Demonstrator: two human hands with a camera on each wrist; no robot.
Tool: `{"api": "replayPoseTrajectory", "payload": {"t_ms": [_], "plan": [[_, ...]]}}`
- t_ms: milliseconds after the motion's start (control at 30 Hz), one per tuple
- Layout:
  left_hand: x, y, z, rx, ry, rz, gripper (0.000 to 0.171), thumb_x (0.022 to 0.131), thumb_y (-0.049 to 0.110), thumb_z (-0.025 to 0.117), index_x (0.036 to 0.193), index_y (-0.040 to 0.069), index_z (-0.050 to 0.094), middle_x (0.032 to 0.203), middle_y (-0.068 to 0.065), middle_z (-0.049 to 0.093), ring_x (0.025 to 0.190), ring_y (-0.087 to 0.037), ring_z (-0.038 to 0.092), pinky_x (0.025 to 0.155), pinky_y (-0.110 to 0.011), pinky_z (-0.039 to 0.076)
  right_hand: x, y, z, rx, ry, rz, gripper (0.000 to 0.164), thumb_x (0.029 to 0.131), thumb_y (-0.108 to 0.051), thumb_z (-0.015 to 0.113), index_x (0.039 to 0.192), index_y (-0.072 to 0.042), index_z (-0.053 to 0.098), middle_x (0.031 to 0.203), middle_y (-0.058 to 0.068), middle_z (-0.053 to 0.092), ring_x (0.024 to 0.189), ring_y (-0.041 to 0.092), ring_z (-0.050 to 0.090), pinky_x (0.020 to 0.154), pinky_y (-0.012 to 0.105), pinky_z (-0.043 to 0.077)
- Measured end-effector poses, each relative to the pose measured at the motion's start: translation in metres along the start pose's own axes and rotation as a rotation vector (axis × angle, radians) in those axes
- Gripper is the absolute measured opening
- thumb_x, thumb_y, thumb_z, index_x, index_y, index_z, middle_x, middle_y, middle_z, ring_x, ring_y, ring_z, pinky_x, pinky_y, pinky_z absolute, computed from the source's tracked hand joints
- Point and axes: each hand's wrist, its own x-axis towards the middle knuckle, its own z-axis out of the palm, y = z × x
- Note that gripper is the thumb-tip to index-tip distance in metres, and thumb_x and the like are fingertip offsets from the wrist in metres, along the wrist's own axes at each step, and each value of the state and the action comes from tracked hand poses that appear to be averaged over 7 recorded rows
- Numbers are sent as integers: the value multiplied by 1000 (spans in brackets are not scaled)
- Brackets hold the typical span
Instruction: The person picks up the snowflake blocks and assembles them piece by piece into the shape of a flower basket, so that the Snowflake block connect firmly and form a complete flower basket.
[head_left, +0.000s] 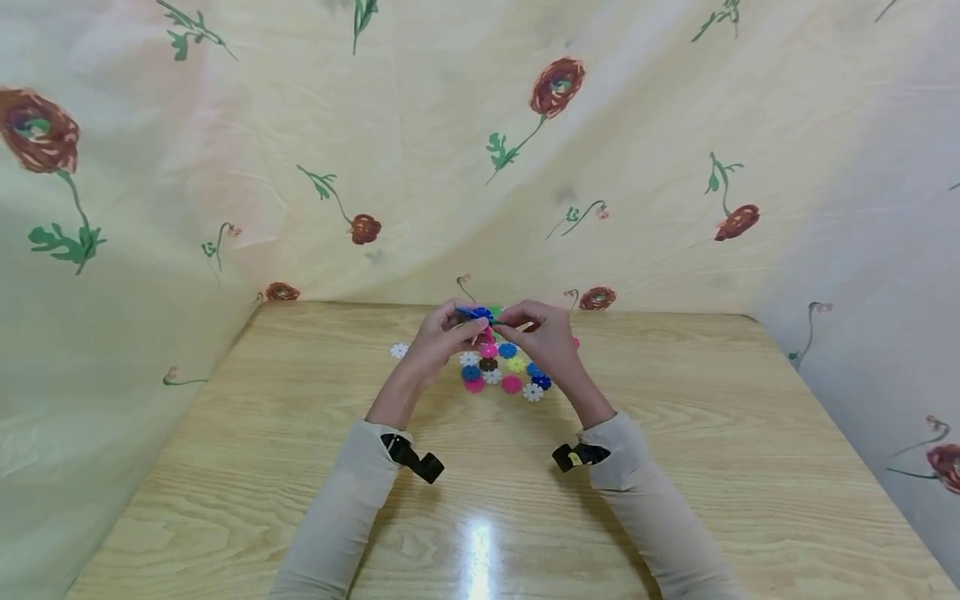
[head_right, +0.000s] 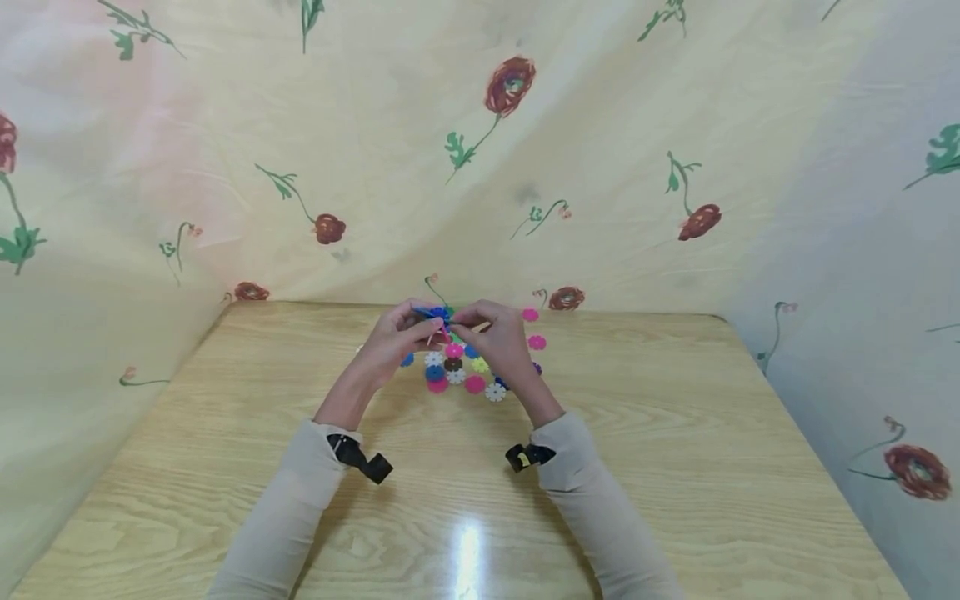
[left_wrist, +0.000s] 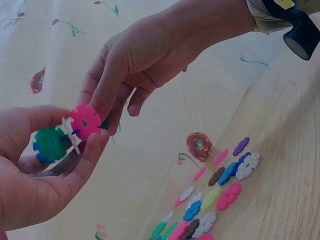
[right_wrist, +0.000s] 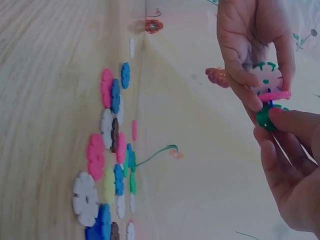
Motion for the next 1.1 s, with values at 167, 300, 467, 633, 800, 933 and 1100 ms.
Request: {"api": "replayPoseTrajectory", "payload": {"t_ms": [167, 300, 467, 633, 800, 933, 1100], "plan": [[-3, 4, -1, 2, 2, -31, 38, 102, 15, 63, 137, 5, 56, 112, -2, 65, 97, -13, 66, 95, -31, 56, 1, -4, -13, 23, -146, 49, 12, 93, -7, 73, 103, -2, 77, 101, 17, 76, 78, 15, 72, 68, 21, 59], [-3, 7, -1, -59, 45, -29, 42, 102, 16, 64, 140, 3, 54, 106, 0, 70, 95, -13, 70, 100, -39, 56, 1, -7, -18, 17, -225, 46, 16, 95, -4, 70, 109, -2, 76, 106, 16, 75, 79, 12, 70, 72, 31, 63], [-5, 10, 1, -31, 7, -27, 43, 107, 21, 53, 148, 6, 47, 119, -5, 63, 107, -14, 63, 107, -46, 51, 1, -6, -14, 38, -201, 38, 14, 92, -4, 73, 106, -2, 77, 103, 15, 76, 80, 17, 73, 73, 39, 64], [-7, 12, 5, -32, -52, -53, 45, 110, 22, 47, 152, 15, 35, 132, -13, 48, 120, -23, 53, 114, -56, 42, -2, -7, -7, 31, -177, 37, 10, 91, -6, 75, 100, -3, 78, 100, 14, 76, 84, 20, 74, 73, 27, 62], [-7, 13, 5, -28, -56, -50, 52, 106, 16, 56, 151, 19, 31, 127, -13, 44, 112, -23, 58, 115, -54, 42, -1, -10, -7, -18, -191, 29, 7, 91, -10, 76, 96, -6, 78, 95, 10, 76, 82, 18, 73, 73, 26, 61], [-6, 11, 2, -11, -53, -32, 54, 104, 15, 58, 153, 20, 34, 127, -14, 44, 111, -25, 62, 113, -50, 45, 1, -12, -17, -99, -242, 10, 9, 91, -12, 77, 97, -6, 78, 92, 7, 77, 80, 16, 71, 71, 27, 61], [-6, 9, -2, -60, -27, -16, 57, 104, 11, 59, 155, 23, 38, 129, -19, 50, 107, -25, 69, 109, -43, 50, 5, -6, -37, -201, -359, 49, 9, 93, -12, 75, 99, -5, 77, 92, 6, 76, 76, 16, 68, 65, 29, 60]]}}
